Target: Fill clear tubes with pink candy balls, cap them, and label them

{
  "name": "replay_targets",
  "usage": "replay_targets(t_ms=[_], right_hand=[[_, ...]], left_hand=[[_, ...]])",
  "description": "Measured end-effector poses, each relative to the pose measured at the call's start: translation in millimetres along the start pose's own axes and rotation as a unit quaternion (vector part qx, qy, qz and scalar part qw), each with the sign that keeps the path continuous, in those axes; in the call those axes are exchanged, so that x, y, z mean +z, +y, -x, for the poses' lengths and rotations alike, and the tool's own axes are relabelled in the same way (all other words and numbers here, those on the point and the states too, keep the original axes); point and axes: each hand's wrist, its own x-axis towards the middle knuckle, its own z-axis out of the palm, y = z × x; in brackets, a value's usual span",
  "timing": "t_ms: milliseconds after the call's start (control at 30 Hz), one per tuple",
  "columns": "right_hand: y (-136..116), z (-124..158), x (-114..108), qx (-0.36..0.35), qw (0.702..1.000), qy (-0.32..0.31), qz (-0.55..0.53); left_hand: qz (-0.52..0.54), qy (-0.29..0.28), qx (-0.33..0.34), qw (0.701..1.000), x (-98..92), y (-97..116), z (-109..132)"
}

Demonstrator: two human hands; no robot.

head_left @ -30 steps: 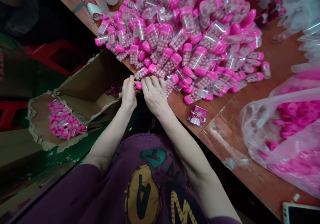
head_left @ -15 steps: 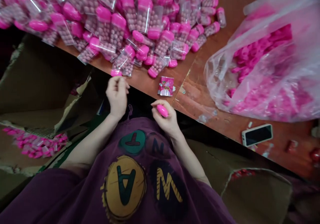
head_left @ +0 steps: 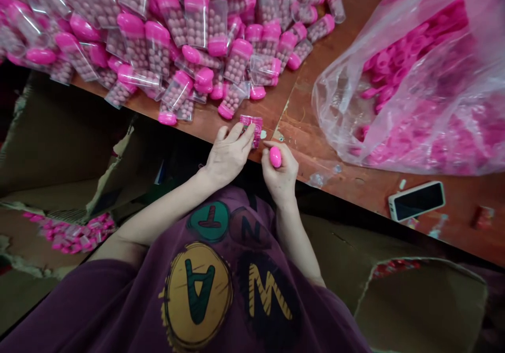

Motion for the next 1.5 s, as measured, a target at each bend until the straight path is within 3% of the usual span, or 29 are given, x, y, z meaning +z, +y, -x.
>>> replay_targets(t_ms=[233,400,500,567,667,733,800,867,1033,1133,1300,1500], right_hand=[[-2,-7,3,0.078,0.995,0.037,-0.057],[-10,-15,8,0.184,0.964,0.032,-0.190],[-11,-20,8,0.156,0.965,0.046,-0.204],[-12,-23,4,0.121,0.975,0.053,-0.177],[-16,-27,-6,0.082,0.985,0.008,-0.155],[-19,-28,-9,0.071,0.984,-0.036,-0.156],[-22,-28,-9,0.082,0.980,-0.058,-0.172],[-23,-26,-3,0.112,0.969,-0.065,-0.210],[-19,-19,16,0.175,0.933,-0.059,-0.308],[-17,-17,22,0.178,0.930,-0.035,-0.320],[-17,-17,26,0.158,0.941,-0.038,-0.297],[-27,-19,23,0.154,0.958,-0.042,-0.237]], left_hand=[[0.084,0.119,-0.011,0.989,9.5,-1,3],[0.138,0.206,-0.002,0.969,6.5,0,6],[0.175,0.223,-0.010,0.959,-1.0,4,7],[0.232,0.235,-0.055,0.942,-11.3,6,6],[0.365,0.184,-0.144,0.901,-30.0,5,2],[0.451,0.103,-0.163,0.871,-39.1,1,-1],[0.517,0.057,-0.175,0.836,-43.0,-3,-4],[0.581,0.053,-0.219,0.782,-42.6,-4,-6],[0.724,0.078,-0.330,0.600,-35.0,8,-10],[0.750,0.093,-0.367,0.542,-30.9,15,-12],[0.763,0.093,-0.396,0.502,-27.4,15,-14],[0.737,0.083,-0.415,0.527,-32.8,10,-14]])
